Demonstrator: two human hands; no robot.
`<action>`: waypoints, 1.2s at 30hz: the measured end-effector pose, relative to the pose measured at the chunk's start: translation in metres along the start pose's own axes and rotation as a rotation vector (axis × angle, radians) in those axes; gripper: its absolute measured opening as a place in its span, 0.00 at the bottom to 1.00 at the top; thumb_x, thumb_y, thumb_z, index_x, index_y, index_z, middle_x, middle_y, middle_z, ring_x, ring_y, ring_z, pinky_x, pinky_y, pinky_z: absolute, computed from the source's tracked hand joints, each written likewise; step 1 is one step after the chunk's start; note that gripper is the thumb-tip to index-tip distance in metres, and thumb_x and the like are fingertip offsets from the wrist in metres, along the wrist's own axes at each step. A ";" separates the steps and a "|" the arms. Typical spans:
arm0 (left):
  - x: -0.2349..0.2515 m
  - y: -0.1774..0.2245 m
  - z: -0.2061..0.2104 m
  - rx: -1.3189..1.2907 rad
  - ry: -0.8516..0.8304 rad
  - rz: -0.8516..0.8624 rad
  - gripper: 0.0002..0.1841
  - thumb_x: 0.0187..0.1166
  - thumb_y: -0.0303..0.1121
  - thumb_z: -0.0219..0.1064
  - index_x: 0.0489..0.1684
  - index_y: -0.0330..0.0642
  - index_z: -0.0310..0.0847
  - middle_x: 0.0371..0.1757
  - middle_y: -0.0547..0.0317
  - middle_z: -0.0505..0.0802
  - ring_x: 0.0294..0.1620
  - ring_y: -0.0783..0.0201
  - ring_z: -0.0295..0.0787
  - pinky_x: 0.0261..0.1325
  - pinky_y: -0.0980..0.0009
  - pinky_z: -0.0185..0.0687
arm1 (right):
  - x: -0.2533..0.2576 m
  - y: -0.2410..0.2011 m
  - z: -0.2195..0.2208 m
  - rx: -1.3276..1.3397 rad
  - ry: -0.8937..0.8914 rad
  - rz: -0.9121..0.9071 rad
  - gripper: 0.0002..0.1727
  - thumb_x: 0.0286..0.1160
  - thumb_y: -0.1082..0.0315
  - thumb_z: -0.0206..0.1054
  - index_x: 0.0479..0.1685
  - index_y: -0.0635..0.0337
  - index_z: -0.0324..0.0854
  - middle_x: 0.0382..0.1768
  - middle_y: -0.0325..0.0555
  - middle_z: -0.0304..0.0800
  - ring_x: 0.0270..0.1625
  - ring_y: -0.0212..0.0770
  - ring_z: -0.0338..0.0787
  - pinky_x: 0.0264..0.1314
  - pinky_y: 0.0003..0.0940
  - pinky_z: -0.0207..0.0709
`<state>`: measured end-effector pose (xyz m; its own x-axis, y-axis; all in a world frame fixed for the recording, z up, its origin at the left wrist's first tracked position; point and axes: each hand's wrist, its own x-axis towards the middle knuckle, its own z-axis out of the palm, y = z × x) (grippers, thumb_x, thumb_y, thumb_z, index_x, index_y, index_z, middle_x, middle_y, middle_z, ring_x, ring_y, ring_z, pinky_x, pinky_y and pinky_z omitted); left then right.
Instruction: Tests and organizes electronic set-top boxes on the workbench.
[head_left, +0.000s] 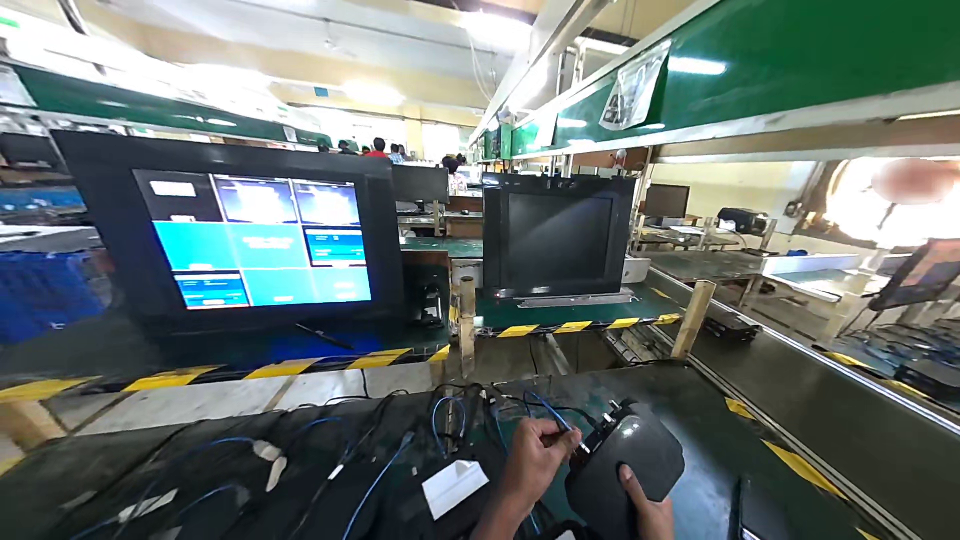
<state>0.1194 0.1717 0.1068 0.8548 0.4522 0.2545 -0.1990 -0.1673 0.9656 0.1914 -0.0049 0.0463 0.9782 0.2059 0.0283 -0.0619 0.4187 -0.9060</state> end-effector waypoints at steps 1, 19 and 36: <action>0.000 -0.003 0.000 0.061 0.009 0.005 0.10 0.77 0.38 0.75 0.37 0.41 0.94 0.35 0.61 0.96 0.35 0.68 0.93 0.45 0.70 0.91 | -0.001 0.000 -0.001 -0.011 0.000 -0.005 0.41 0.56 0.64 0.82 0.72 0.67 0.66 0.47 0.49 0.92 0.46 0.36 0.95 0.51 0.36 0.92; -0.025 -0.002 0.010 -0.012 0.055 -0.077 0.06 0.77 0.31 0.74 0.40 0.37 0.93 0.37 0.56 0.98 0.36 0.65 0.97 0.48 0.66 0.96 | -0.010 -0.007 0.000 0.015 0.007 0.005 0.39 0.61 0.68 0.79 0.73 0.66 0.63 0.47 0.47 0.91 0.46 0.35 0.94 0.52 0.35 0.92; -0.031 -0.004 0.007 -0.133 0.083 -0.173 0.13 0.78 0.35 0.74 0.51 0.34 0.89 0.42 0.52 0.95 0.39 0.61 0.94 0.45 0.64 0.93 | -0.015 -0.003 0.002 -0.032 0.011 -0.017 0.44 0.58 0.70 0.81 0.77 0.68 0.60 0.53 0.52 0.89 0.51 0.37 0.93 0.57 0.37 0.91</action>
<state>0.0970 0.1527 0.0945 0.8402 0.5359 0.0830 -0.1191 0.0330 0.9923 0.1764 -0.0068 0.0493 0.9812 0.1892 0.0393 -0.0391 0.3933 -0.9186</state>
